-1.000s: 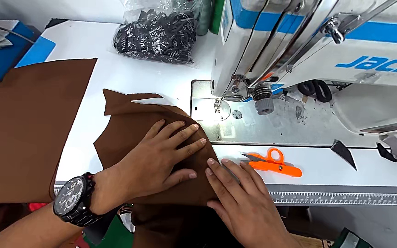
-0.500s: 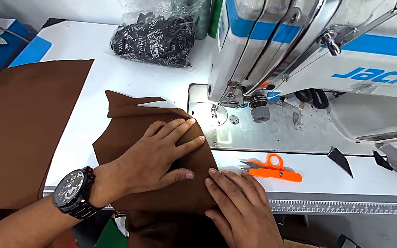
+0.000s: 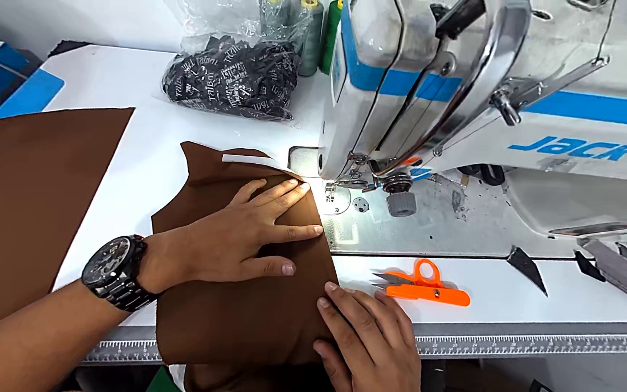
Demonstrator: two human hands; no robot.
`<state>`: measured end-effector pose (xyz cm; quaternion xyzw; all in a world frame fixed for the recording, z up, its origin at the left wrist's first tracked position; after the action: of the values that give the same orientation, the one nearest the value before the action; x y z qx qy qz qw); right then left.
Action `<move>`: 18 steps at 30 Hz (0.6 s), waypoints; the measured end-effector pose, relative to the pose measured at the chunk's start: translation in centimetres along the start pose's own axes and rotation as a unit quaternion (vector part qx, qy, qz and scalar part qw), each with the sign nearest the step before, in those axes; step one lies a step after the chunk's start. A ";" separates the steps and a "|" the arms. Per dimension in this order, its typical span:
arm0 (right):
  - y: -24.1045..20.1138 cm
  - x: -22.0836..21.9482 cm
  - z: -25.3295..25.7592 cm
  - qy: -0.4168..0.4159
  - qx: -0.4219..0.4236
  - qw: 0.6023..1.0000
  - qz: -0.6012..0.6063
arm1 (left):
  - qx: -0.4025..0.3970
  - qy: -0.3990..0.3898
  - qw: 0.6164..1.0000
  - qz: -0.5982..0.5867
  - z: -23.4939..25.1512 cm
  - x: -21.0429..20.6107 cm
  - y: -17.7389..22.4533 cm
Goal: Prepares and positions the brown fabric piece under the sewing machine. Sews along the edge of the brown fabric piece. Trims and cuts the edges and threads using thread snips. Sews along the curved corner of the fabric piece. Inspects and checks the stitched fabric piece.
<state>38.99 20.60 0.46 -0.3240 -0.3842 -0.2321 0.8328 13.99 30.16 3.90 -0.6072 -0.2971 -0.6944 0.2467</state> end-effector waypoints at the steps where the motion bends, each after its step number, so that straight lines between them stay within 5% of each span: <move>1: 0.1 -0.1 -0.2 0.026 -0.002 1.000 0.015 | 0.002 0.007 1.000 0.001 0.0 0.0 0.0; 8: 0.9 -0.1 -1.3 0.225 -0.020 0.964 0.140 | 0.061 0.076 0.995 -0.014 -0.1 0.8 -1.4; 13: 1.0 0.0 -1.2 0.254 -0.045 0.955 0.149 | 0.063 0.078 0.995 0.016 0.7 0.6 -1.9; 18: 1.2 2.0 -1.7 0.210 -0.152 0.922 0.288 | 0.081 0.051 0.995 0.012 0.8 0.9 -2.7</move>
<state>41.78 19.89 0.75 -0.4868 -0.0502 -0.1002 0.8663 12.52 32.64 4.51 -0.5522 -0.3323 -0.6952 0.3183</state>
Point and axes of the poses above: each hand's wrist, its own z-axis towards the middle knuckle, its own x-axis out of the back of the hand, y = z × x, the point moved 3 cm from there along z, towards the middle knuckle, and after that the axes turned 8 degrees about z, right-handed, at the moved point
